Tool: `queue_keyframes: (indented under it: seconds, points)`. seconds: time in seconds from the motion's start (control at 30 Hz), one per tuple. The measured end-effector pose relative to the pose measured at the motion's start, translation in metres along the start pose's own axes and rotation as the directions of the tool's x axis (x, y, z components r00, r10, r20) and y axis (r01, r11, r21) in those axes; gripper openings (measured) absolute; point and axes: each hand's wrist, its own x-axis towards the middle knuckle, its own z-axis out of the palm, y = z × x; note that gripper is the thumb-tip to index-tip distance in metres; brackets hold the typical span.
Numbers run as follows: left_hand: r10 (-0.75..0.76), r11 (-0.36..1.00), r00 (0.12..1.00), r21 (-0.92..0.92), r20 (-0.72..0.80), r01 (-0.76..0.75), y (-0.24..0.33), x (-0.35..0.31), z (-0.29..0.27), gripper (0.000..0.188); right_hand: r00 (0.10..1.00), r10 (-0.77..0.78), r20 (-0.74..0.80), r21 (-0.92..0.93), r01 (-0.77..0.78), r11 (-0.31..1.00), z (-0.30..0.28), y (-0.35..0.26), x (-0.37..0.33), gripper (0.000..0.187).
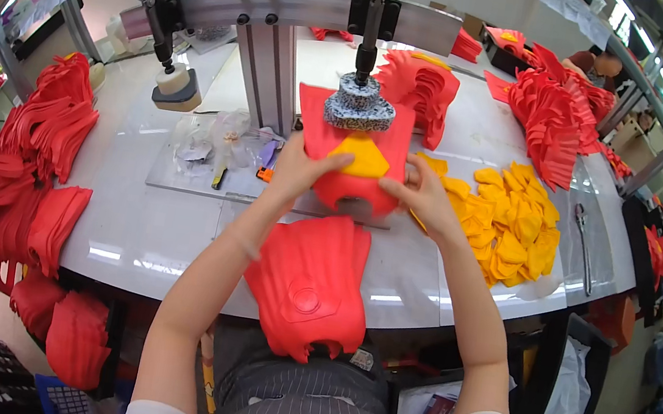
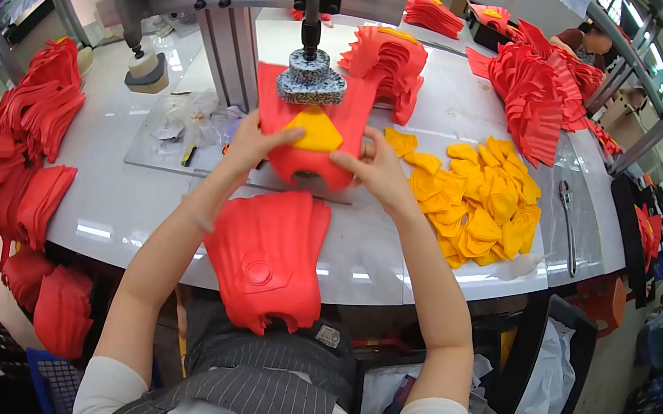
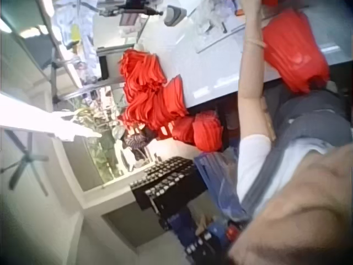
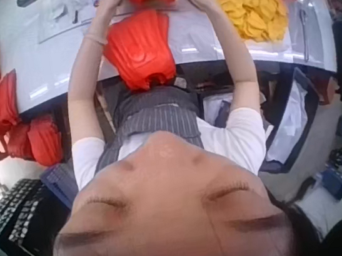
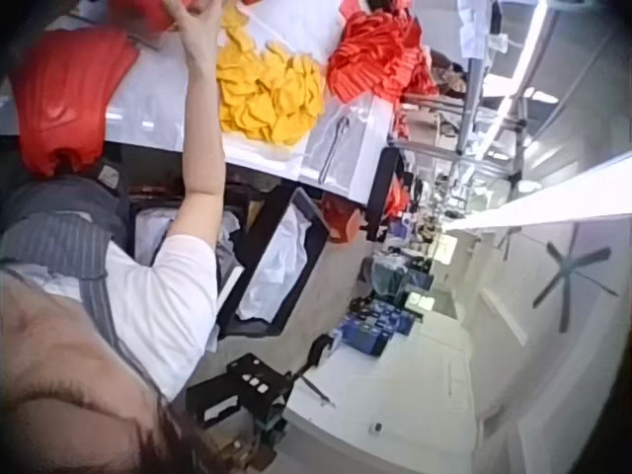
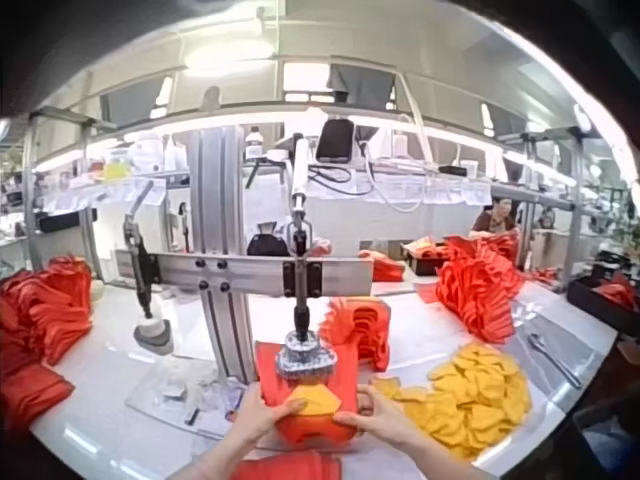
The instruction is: The person applies glue to red fabric pieces with a bottle, attaches yellow patches onto them by hand, presses the assembled pieces with a press machine, and stacks the finished items.
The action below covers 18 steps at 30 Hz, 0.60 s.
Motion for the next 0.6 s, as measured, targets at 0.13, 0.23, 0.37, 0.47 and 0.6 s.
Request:
queue_keyframes:
  seconds: [0.13,0.23,0.37,0.47,0.6]
  points:
    - [0.162,0.944,0.986,0.297,-0.033,-0.145,-0.022,0.043,-0.015,0.051,0.985,-0.102,-0.137,-0.213,0.071,0.974,0.002,0.016,0.042,0.068]
    - [0.011,0.995,1.0,0.101,0.011,-0.012,-0.015,0.037,-0.01,0.05,0.977,-0.056,-0.208,-0.344,-0.02,0.939,0.007,0.011,0.041,0.073]
    - [0.018,0.996,0.999,-0.093,0.047,-0.013,-0.015,0.026,-0.008,0.05,0.975,-0.093,-0.203,-0.477,-0.015,0.879,0.011,0.007,0.031,0.075]
    - [0.02,1.0,1.0,-0.012,0.015,-0.02,-0.023,0.034,-0.011,0.051,0.948,-0.259,-0.186,-0.74,0.039,0.671,0.01,0.02,0.037,0.075]
    - [0.12,0.988,0.991,0.089,0.061,-0.125,-0.022,0.039,-0.014,0.053,0.939,-0.336,-0.07,-0.878,0.102,0.468,0.001,0.02,0.046,0.075]
